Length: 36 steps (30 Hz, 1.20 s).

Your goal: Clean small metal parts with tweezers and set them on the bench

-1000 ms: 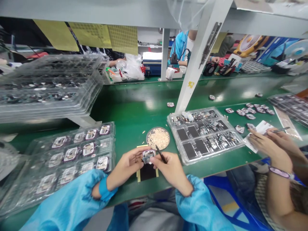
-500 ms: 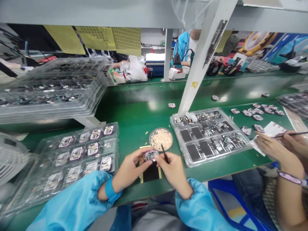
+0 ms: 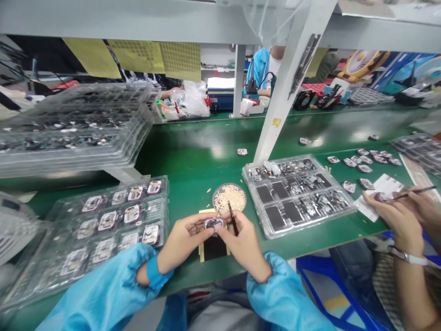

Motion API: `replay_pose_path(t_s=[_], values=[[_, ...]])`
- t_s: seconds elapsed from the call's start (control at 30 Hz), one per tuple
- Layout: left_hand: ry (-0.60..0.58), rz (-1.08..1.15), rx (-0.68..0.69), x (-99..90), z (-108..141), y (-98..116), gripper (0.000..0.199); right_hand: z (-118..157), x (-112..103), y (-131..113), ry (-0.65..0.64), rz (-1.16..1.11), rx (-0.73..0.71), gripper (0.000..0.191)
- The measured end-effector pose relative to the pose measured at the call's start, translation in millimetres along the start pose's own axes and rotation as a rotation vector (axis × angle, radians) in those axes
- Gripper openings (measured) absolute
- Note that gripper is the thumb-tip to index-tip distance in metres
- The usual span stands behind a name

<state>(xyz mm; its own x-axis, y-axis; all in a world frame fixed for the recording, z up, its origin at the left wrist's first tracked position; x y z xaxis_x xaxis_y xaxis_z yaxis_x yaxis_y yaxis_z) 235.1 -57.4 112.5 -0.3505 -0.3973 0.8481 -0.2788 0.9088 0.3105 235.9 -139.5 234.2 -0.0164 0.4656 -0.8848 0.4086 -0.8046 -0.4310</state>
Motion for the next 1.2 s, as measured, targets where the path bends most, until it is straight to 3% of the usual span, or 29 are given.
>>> replay_pose_path(t_s=[0.07,0.2,0.43,0.67,0.73,0.9,1.03,1.2], values=[[-0.015,0.089,-0.017,3.0,-0.7,-2.4,0.035,0.0,5.6,1.1,-0.015,-0.066,0.004,0.029],[-0.016,0.025,0.126,5.4,0.9,9.4,0.025,-2.0,15.0,3.5,-0.052,-0.141,0.038,0.030],[0.059,-0.450,0.208,3.5,6.0,22.9,0.027,-6.7,8.7,-7.9,0.013,0.071,-0.013,0.028],[0.099,-0.485,0.201,1.2,6.0,26.3,0.022,-9.0,10.8,-3.8,-0.008,0.180,-0.050,0.027],[0.078,-0.546,0.222,2.4,5.0,26.9,0.024,-10.7,5.9,-12.5,-0.008,0.257,-0.118,0.024],[0.080,-0.672,0.301,3.4,5.7,32.6,0.027,-7.0,-1.1,-57.7,-0.086,0.353,-0.475,0.012],[0.078,-0.680,0.313,4.7,6.7,34.7,0.028,-6.1,2.4,-60.9,-0.173,0.429,-0.525,0.011],[0.081,-0.699,0.305,3.9,5.9,35.8,0.030,-4.0,5.4,-55.2,-0.165,0.455,-0.553,0.013]])
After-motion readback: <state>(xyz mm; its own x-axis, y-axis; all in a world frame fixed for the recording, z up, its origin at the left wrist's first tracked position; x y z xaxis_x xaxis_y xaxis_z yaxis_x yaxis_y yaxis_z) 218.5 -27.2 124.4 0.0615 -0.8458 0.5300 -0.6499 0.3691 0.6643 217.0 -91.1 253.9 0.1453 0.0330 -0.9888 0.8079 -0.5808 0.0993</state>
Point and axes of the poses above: each hand's wrist, its own z-axis away from the middle knuckle, its own x-axis out of the palm, y = z × x, the point moved 9 cm from there along -z, towards the middle knuckle, and after that the axes turned 3 degrees about z, right-handed, at the moved point
